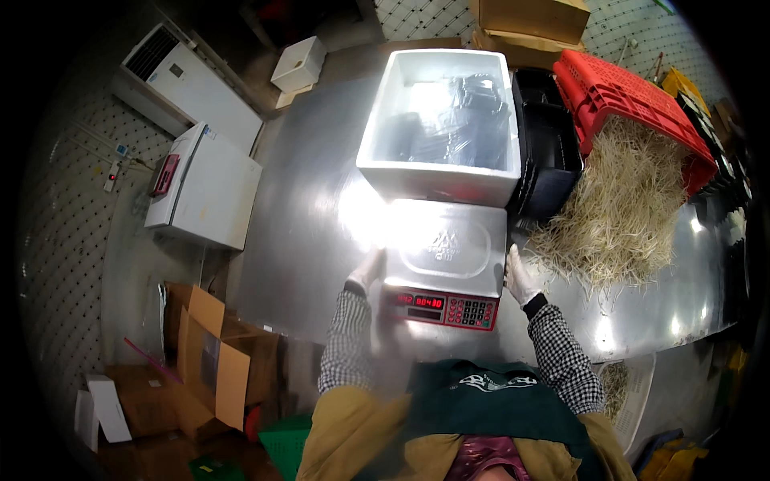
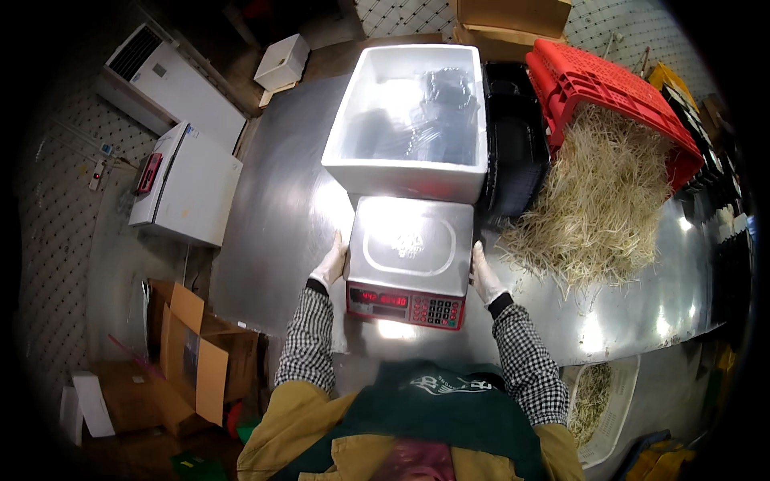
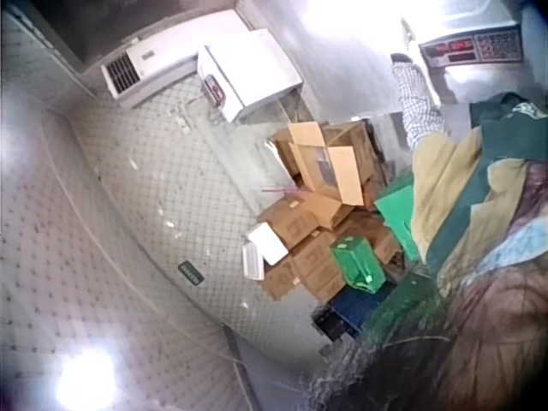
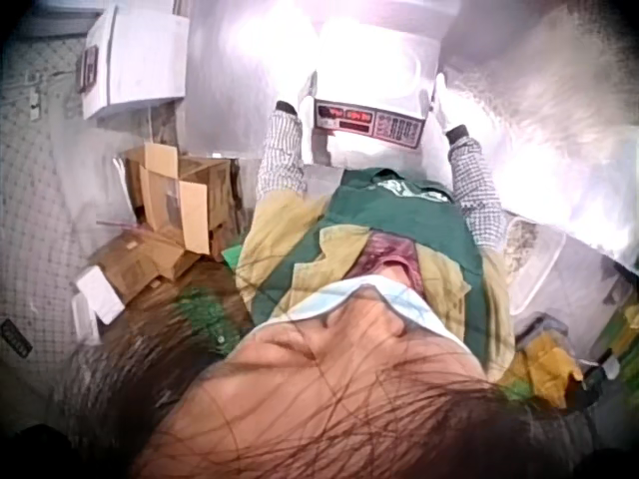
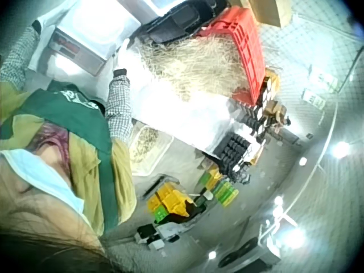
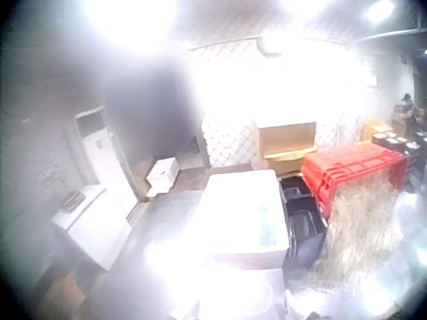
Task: The person sorts bean sprouts in a red crate, empties the crate onto a table, puts on white gloves, and then continues sorting the sprouts on the table.
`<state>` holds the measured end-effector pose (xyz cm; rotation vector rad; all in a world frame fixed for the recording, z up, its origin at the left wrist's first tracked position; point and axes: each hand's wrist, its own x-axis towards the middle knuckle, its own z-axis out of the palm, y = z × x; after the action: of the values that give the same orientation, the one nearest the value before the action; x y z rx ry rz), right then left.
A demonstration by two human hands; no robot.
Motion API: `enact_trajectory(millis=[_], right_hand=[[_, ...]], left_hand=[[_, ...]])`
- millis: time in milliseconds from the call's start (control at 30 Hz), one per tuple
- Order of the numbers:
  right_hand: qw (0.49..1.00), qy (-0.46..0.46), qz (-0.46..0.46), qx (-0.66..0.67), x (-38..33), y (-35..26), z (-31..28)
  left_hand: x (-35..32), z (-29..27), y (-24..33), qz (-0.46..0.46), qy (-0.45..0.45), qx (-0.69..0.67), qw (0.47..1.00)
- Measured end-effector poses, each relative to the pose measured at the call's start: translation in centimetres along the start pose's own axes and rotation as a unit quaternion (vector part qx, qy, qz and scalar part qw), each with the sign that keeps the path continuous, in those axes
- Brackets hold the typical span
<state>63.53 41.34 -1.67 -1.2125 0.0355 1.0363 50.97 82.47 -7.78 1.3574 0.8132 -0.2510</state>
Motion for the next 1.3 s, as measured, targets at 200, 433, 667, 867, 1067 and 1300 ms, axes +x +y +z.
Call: enact_trajectory(millis=[200,433,667,867,1067,1300], right_hand=[[0.999,0.03,0.024,-0.021,-0.3,0.7,0.2],[0.914,0.185,-0.154,-0.327,3.0,0.4,-0.1],[0.684,0.321,-0.254,-0.603,9.4,-14.4,5.1],[0.663,0.337,-0.307,-0.594,11.7,-13.3,3.3],[0.692,0.329,-0.272,-0.582,11.4,-13.6,6.5],[0.713,0.246,-0.374,-0.54,9.4,-13.5,5.2]], left_hand=[[-3.8,0.7,1.2,-0.05,0.017,0.027,0.998],[-4.2,0.6,12.6,0.134,0.213,0.421,0.871],[5.4,2.7,23.6,0.258,0.191,0.574,0.753],[5.4,1.5,21.0,0.255,0.194,0.565,0.76],[4.0,-0.9,20.5,0.294,0.215,0.561,0.743],[4.9,-1.5,18.9,0.367,0.221,0.487,0.761]])
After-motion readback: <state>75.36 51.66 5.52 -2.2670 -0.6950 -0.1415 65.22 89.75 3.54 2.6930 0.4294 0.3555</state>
